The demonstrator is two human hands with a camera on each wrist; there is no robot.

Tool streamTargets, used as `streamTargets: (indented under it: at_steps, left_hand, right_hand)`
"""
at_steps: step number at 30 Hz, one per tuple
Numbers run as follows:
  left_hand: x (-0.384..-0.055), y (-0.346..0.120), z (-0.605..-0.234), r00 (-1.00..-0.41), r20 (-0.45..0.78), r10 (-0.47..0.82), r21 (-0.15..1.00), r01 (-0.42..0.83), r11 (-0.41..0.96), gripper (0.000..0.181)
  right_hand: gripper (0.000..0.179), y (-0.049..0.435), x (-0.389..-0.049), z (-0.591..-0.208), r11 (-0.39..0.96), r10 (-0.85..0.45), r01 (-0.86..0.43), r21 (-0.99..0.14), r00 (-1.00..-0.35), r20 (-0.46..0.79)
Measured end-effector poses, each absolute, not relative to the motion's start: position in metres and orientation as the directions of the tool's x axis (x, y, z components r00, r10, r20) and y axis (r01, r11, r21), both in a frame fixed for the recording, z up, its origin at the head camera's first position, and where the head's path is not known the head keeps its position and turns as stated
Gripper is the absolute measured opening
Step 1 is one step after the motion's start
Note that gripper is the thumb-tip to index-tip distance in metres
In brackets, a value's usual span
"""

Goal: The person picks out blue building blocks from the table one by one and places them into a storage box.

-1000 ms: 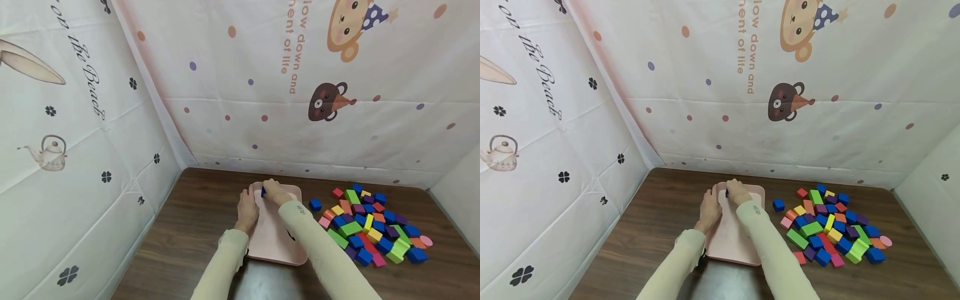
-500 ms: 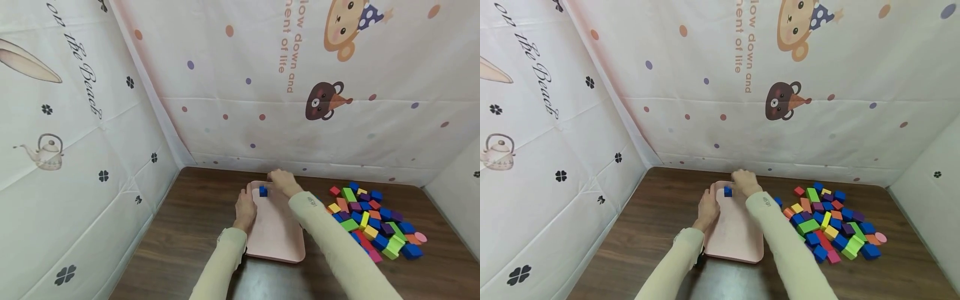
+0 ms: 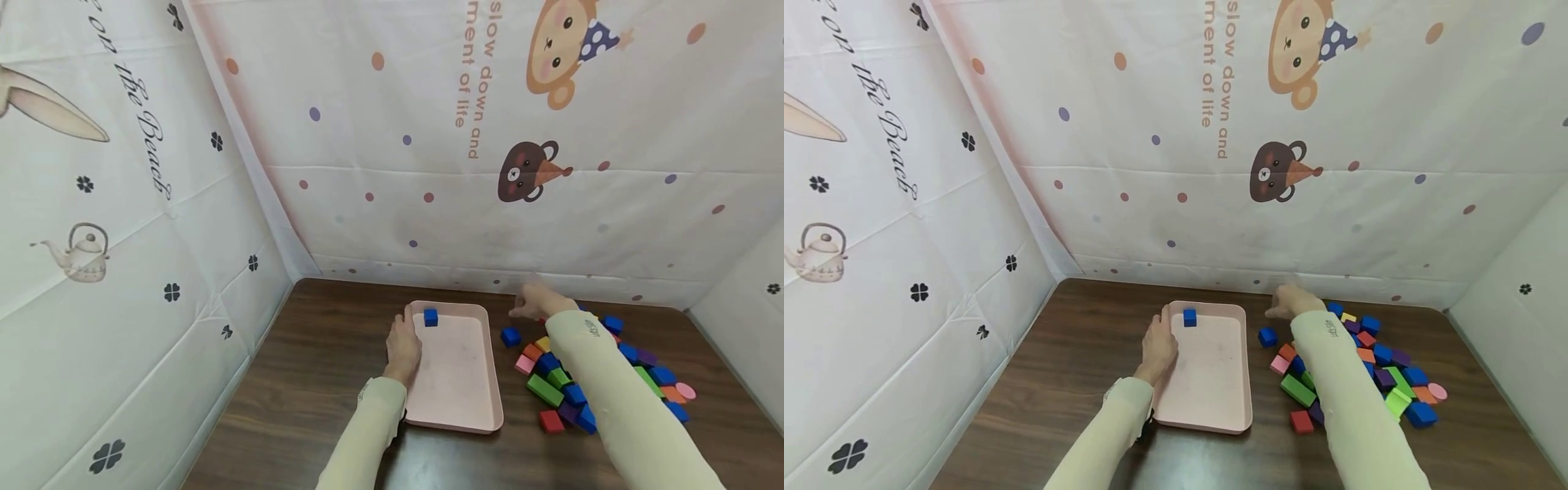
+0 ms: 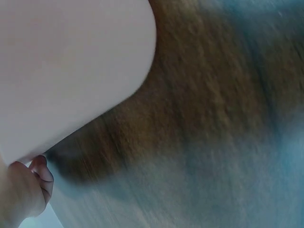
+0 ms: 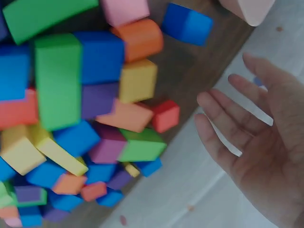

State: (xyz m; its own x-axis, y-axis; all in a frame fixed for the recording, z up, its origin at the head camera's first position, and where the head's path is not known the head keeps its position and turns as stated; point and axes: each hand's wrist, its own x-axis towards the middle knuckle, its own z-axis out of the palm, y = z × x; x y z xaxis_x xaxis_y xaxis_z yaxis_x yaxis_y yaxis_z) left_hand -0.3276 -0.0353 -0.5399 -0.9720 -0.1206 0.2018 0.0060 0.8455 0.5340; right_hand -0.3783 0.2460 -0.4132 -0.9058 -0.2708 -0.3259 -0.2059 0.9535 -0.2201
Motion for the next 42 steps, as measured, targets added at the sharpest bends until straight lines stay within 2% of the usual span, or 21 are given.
streamTargets:
  at_steps: [3, 5, 9, 15, 23, 29, 36, 42]
  left_hand:
    - [-0.328, -0.036, -0.538, -0.975, 0.189, -0.116, 0.527, 0.001, 0.85, 0.063]
    - [-0.329, -0.036, -0.538, -0.978, 0.179, -0.106, 0.524, 0.004, 0.852, 0.064]
    - [-0.329, -0.039, -0.539, -0.981, 0.167, -0.099, 0.508, -0.001, 0.861, 0.063]
    - [-0.331, -0.045, -0.544, -0.972, 0.215, -0.092, 0.4, 0.002, 0.916, 0.063]
    - [-0.332, -0.044, -0.546, -0.967, 0.243, -0.07, 0.304, 0.008, 0.953, 0.069]
    - [-0.328, -0.04, -0.543, -0.967, 0.252, -0.047, 0.255, 0.019, 0.967, 0.07]
    - [-0.329, -0.035, -0.544, -0.967, 0.252, -0.035, 0.289, 0.04, 0.957, 0.072]
    - [-0.33, -0.034, -0.541, -0.971, 0.235, -0.048, 0.342, 0.036, 0.939, 0.07]
  right_hand:
    - [0.046, 0.248, -0.373, -0.419, 0.938, -0.275, -0.135, -0.319, -0.85, -0.449]
    - [0.051, 0.244, -0.37, -0.421, 0.935, -0.273, -0.106, -0.338, -0.822, -0.5]
    - [0.043, 0.23, -0.367, -0.422, 0.942, -0.27, -0.105, -0.319, -0.803, -0.532]
    - [0.037, 0.215, -0.366, -0.433, 0.951, -0.286, -0.185, -0.246, -0.827, -0.484]
    - [0.03, 0.218, -0.37, -0.452, 0.946, -0.318, -0.245, -0.215, -0.837, -0.446]
    - [0.034, 0.227, -0.378, -0.462, 0.945, -0.318, -0.253, -0.206, -0.856, -0.408]
    - [0.034, 0.234, -0.376, -0.463, 0.948, -0.317, -0.288, -0.136, -0.897, -0.307]
    - [0.032, 0.223, -0.389, -0.442, 0.949, -0.308, -0.293, -0.117, -0.941, -0.138]
